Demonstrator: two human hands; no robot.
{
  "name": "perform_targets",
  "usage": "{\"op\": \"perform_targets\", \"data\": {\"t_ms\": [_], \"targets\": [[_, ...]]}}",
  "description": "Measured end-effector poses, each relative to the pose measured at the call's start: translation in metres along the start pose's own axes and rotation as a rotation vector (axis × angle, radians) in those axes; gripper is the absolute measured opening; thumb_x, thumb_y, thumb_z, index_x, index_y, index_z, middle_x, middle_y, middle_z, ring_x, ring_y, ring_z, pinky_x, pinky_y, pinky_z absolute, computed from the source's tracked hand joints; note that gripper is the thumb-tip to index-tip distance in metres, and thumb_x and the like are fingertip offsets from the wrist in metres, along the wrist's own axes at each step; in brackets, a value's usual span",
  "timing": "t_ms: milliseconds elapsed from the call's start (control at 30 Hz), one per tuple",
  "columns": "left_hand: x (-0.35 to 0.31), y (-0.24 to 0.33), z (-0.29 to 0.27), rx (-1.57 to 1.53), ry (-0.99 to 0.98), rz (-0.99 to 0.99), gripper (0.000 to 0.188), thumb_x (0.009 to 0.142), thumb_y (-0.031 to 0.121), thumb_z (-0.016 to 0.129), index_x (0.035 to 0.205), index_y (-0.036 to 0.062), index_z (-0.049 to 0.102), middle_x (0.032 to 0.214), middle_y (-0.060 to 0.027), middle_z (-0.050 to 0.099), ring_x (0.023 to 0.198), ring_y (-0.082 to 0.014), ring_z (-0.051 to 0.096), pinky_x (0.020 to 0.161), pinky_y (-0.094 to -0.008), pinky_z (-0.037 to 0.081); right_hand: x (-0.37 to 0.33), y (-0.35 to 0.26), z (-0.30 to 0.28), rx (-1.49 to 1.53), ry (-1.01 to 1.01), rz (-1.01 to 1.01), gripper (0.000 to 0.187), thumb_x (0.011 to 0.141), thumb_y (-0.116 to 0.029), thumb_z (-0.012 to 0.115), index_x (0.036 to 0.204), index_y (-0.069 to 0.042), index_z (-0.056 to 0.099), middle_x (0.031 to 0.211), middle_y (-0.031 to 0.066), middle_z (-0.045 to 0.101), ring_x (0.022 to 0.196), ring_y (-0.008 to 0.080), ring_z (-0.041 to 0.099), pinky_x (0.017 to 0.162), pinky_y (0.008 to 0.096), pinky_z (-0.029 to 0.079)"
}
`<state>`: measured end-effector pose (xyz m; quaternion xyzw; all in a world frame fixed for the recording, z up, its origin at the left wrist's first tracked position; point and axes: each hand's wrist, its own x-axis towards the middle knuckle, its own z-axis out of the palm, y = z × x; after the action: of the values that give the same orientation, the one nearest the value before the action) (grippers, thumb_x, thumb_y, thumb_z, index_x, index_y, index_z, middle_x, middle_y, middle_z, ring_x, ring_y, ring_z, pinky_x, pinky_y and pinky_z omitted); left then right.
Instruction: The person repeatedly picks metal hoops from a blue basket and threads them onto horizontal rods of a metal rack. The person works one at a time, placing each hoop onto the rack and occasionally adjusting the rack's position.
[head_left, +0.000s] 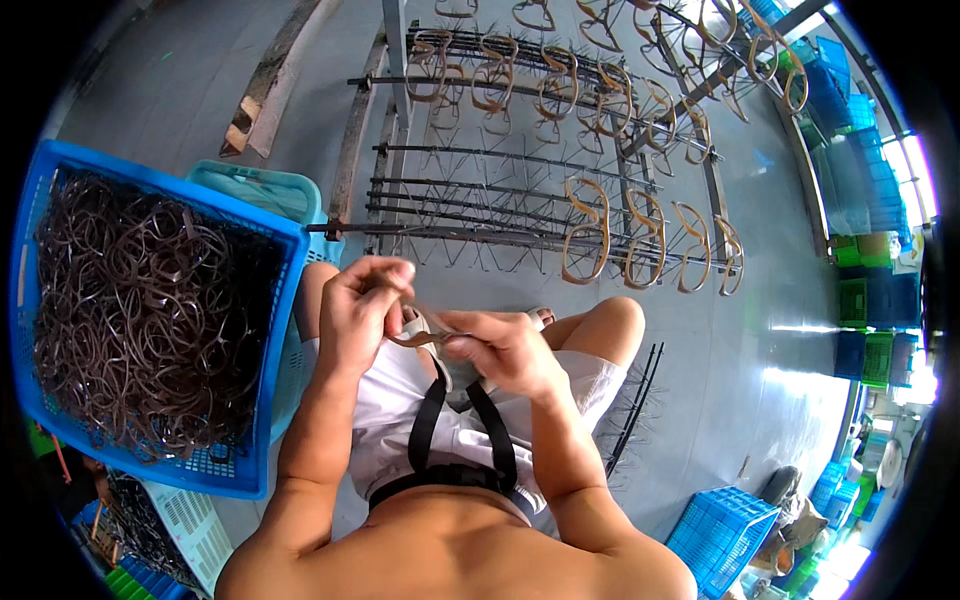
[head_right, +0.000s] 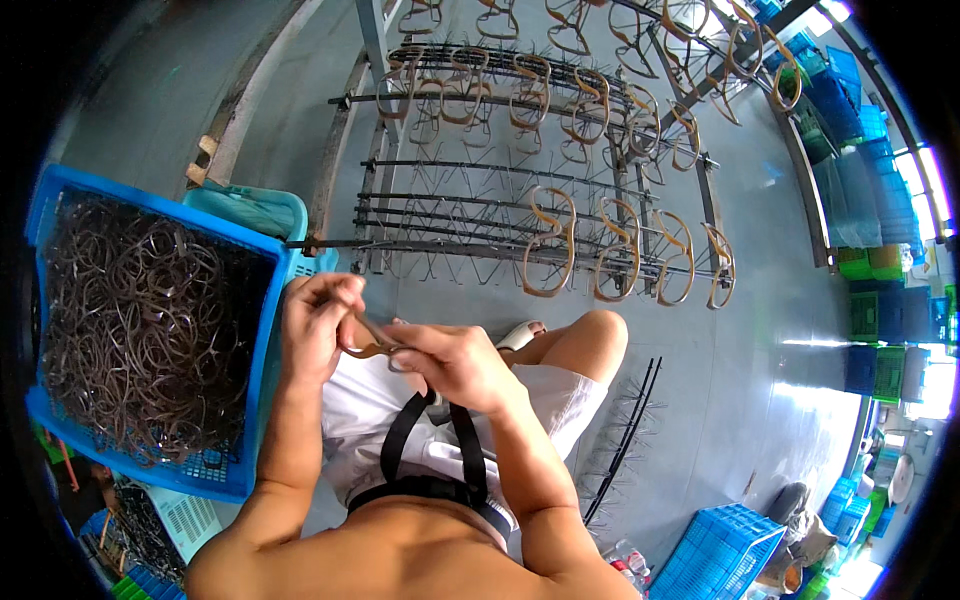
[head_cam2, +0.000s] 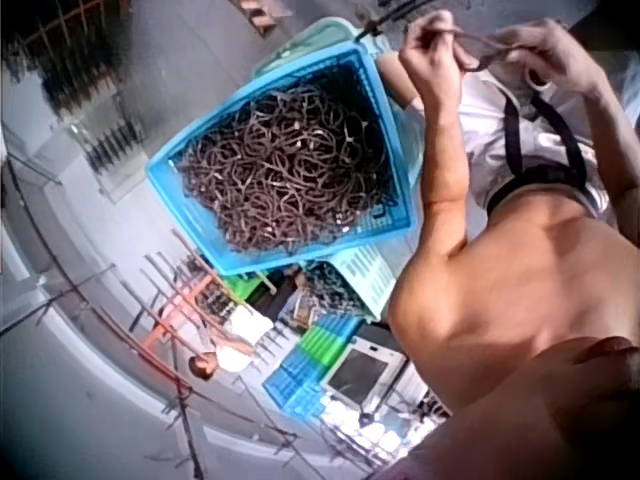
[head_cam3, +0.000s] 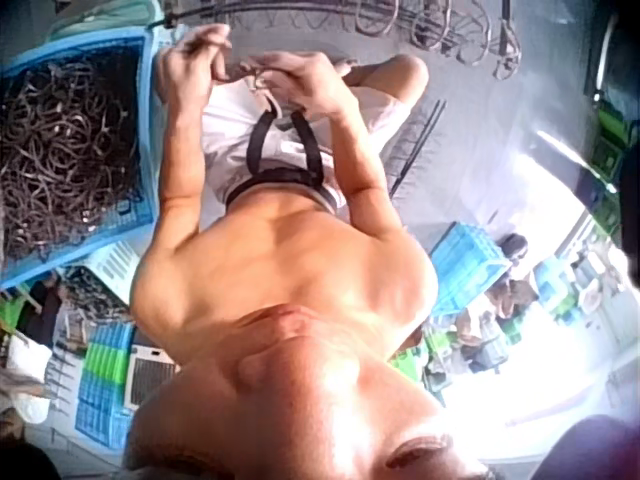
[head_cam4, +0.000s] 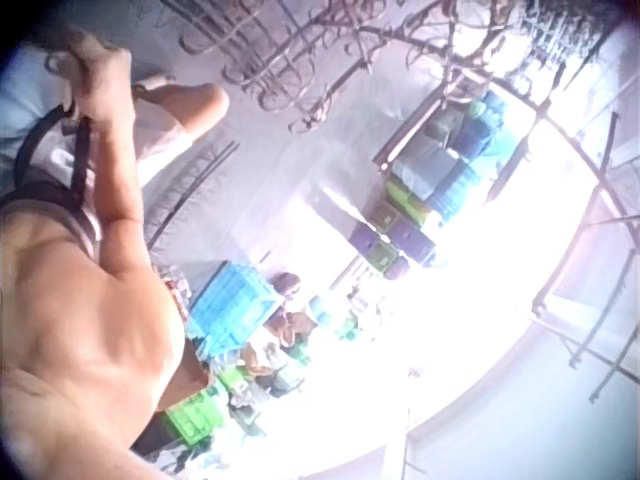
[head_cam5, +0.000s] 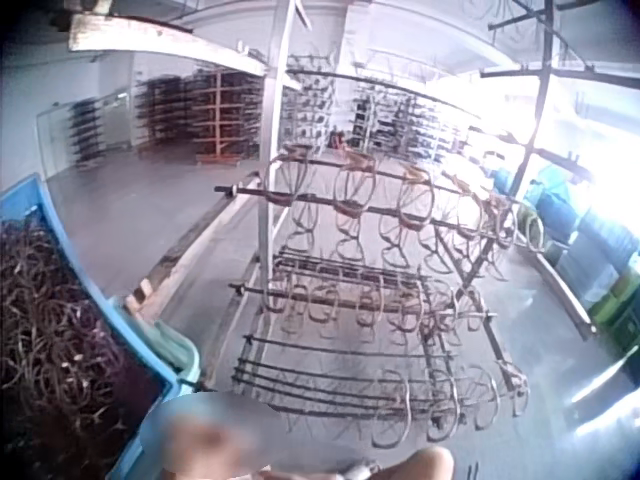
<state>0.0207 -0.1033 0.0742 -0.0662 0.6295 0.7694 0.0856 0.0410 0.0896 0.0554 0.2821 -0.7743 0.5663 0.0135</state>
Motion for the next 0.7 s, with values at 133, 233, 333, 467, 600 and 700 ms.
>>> {"op": "perform_targets", "data": {"t_ms": [133,233,333,467,600,700], "targets": [[0.008,-0.010,-0.004,-0.195,-0.024,0.166,0.033,0.090,0.017,0.058,0.118,0.0001,0.054,0.090,-0.0057,0.057,0.061,-0.0075,0.051,0.051,-0.0200,0.042,-0.012,0.005,-0.010,0.398,0.593,0.369,0.029,0.095,-0.009,0.048,0.122,0.001,0.050,0.061,0.0013,0.056,0.048,0.0082,0.051,0.048,0.0203,0.042],[0.035,-0.037,-0.018,0.189,0.134,0.172,0.045,0.088,0.016,0.061,0.128,0.0008,0.046,0.093,-0.0049,0.057,0.066,-0.0073,0.053,0.053,-0.0204,0.045,0.006,0.029,-0.007,0.357,0.885,0.295,0.039,0.098,-0.010,0.041,0.136,-0.006,0.035,0.068,0.0039,0.053,0.055,0.0091,0.052,0.050,0.0229,0.046],[0.052,-0.055,-0.011,0.321,0.098,0.130,0.037,0.089,0.018,0.061,0.121,-0.0006,0.055,0.090,-0.0062,0.063,0.066,-0.0071,0.056,0.056,-0.0207,0.047,0.025,0.050,0.009,0.111,0.896,0.527,0.041,0.098,-0.008,0.037,0.139,-0.012,0.033,0.073,0.0054,0.054,0.055,0.0108,0.053,0.053,0.0255,0.050],[0.058,-0.061,-0.010,0.345,0.155,0.138,0.029,0.090,0.020,0.060,0.112,0.0010,0.062,0.082,-0.0046,0.067,0.066,-0.0077,0.058,0.059,-0.0213,0.049,0.039,0.048,0.007,0.383,0.906,0.577,0.038,0.098,-0.011,0.033,0.136,-0.005,0.035,0.073,0.0065,0.055,0.049,0.0124,0.052,0.047,0.0255,0.049],[0.056,-0.058,-0.007,0.375,0.192,0.147,0.027,0.091,0.019,0.059,0.111,0.0012,0.063,0.085,-0.0060,0.068,0.069,-0.0084,0.061,0.061,-0.0222,0.050,0.038,0.047,0.003,0.675,0.911,0.542,0.037,0.098,-0.010,0.031,0.133,0.000,0.038,0.073,0.0070,0.054,0.049,0.0127,0.051,0.044,0.0271,0.048],[0.056,-0.057,-0.007,0.372,0.196,0.143,0.027,0.091,0.019,0.058,0.111,0.0015,0.064,0.086,-0.0064,0.068,0.070,-0.0088,0.061,0.061,-0.0224,0.050,0.036,0.050,0.004,0.737,0.944,0.502,0.037,0.097,-0.010,0.032,0.133,-0.001,0.039,0.073,0.0070,0.054,0.051,0.0123,0.051,0.044,0.0278,0.048]]}}
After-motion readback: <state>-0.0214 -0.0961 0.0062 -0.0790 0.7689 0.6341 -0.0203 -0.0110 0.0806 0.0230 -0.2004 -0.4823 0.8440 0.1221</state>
